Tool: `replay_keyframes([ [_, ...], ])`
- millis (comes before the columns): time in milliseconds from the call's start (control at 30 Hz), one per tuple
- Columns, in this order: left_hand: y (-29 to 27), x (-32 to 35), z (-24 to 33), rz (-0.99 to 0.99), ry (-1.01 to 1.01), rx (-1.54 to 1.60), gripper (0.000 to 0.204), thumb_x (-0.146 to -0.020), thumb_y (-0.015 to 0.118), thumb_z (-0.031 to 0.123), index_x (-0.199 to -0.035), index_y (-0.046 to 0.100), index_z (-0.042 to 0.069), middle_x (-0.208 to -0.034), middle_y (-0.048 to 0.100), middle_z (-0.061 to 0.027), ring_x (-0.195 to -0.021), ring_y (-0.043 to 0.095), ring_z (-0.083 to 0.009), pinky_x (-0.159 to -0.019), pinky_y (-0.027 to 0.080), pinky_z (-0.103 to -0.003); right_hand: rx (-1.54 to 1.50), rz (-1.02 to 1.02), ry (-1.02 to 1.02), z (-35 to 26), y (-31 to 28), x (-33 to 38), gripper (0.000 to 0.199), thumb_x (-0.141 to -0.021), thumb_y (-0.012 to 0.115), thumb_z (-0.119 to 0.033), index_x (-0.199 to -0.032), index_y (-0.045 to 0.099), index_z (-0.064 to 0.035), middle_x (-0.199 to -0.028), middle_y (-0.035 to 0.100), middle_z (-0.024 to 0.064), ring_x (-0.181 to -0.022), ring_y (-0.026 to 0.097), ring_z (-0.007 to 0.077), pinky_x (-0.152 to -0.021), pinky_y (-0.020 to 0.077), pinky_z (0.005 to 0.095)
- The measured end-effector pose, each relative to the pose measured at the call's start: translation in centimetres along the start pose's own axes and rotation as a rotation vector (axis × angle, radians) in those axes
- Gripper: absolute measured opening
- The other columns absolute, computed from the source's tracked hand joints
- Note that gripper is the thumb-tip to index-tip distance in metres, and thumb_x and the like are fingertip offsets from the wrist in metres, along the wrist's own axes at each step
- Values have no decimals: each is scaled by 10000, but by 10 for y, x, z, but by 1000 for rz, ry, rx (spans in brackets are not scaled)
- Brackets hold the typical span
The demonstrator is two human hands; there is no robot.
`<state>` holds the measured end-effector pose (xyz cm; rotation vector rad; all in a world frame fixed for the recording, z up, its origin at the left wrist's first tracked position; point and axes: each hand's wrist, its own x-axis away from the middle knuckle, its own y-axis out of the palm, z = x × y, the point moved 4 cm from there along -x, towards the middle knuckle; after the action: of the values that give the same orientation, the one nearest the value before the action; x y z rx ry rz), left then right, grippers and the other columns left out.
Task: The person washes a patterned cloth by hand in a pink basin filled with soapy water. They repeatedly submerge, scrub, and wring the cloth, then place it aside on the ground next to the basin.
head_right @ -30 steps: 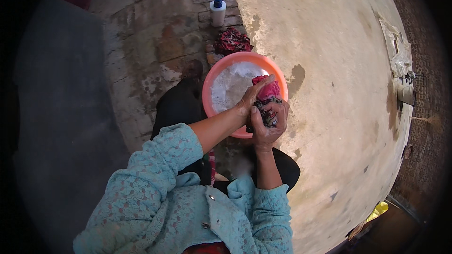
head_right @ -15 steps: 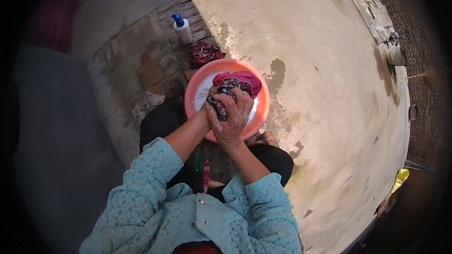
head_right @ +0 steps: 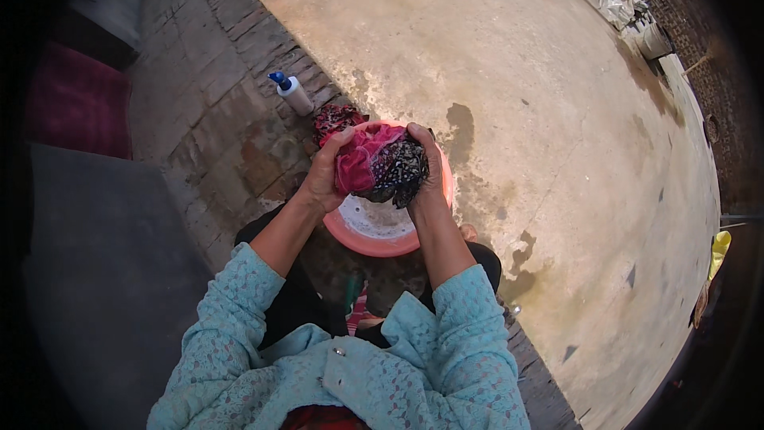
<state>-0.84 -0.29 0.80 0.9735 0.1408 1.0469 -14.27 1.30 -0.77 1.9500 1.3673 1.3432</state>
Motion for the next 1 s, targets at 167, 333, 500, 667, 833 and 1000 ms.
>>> replay_keyframes([
  [167, -13, 14, -28, -30, -183, 130, 764, -794, 446, 675, -1353, 386, 157, -1302, 490, -109, -1153, 496, -367, -807, 374, -733, -131, -18, -10, -9, 8, -6, 297, -848, 532, -351, -802, 625, -72, -747, 656, 70, -687, 634, 214, -678, 534, 343],
  [333, -1, 9, -30, -201, -221, 406, 820, -764, 480, 706, -1328, 408, 114, -1278, 508, -123, -1144, 510, -330, -891, 397, -641, -65, 43, -109, -11, 8, -11, 327, -926, 441, -345, -833, 598, -74, -747, 617, 50, -653, 593, 175, -636, 500, 304],
  [500, -32, -11, -28, 100, -50, 422, 639, -825, 511, 592, -1208, 516, 80, -1188, 558, -116, -1088, 548, -251, -936, 449, -438, 924, -155, -814, 11, 39, 23, 363, -883, 530, -375, -1041, 611, -59, -1088, 546, 133, -1051, 499, 261, -926, 379, 368],
  [667, -32, -4, -40, 63, -121, 647, 344, -866, 541, 377, -1026, 583, 75, -937, 615, -65, -825, 606, -175, -775, 516, -302, 1688, -282, -1367, 63, 54, 68, 340, -741, 710, -306, -1031, 627, -151, -1216, 470, 167, -1119, 429, 378, -966, 322, 473],
  [833, -29, -2, -40, 202, 81, 241, 170, -855, 553, 143, -1011, 589, 88, -936, 619, -18, -839, 611, -121, -765, 512, -293, 1121, -46, -827, 9, 27, 10, 168, -805, 666, -155, -928, 605, -56, -943, 603, 114, -906, 557, 266, -813, 444, 362],
  [1000, -21, 1, -29, 136, 75, 67, 126, -845, 542, 145, -917, 604, 62, -820, 615, -18, -757, 604, -120, -694, 507, -271, 313, -49, -207, 14, 18, -2, 160, -834, 630, -128, -947, 579, -27, -861, 592, 40, -737, 556, 157, -740, 458, 275],
])
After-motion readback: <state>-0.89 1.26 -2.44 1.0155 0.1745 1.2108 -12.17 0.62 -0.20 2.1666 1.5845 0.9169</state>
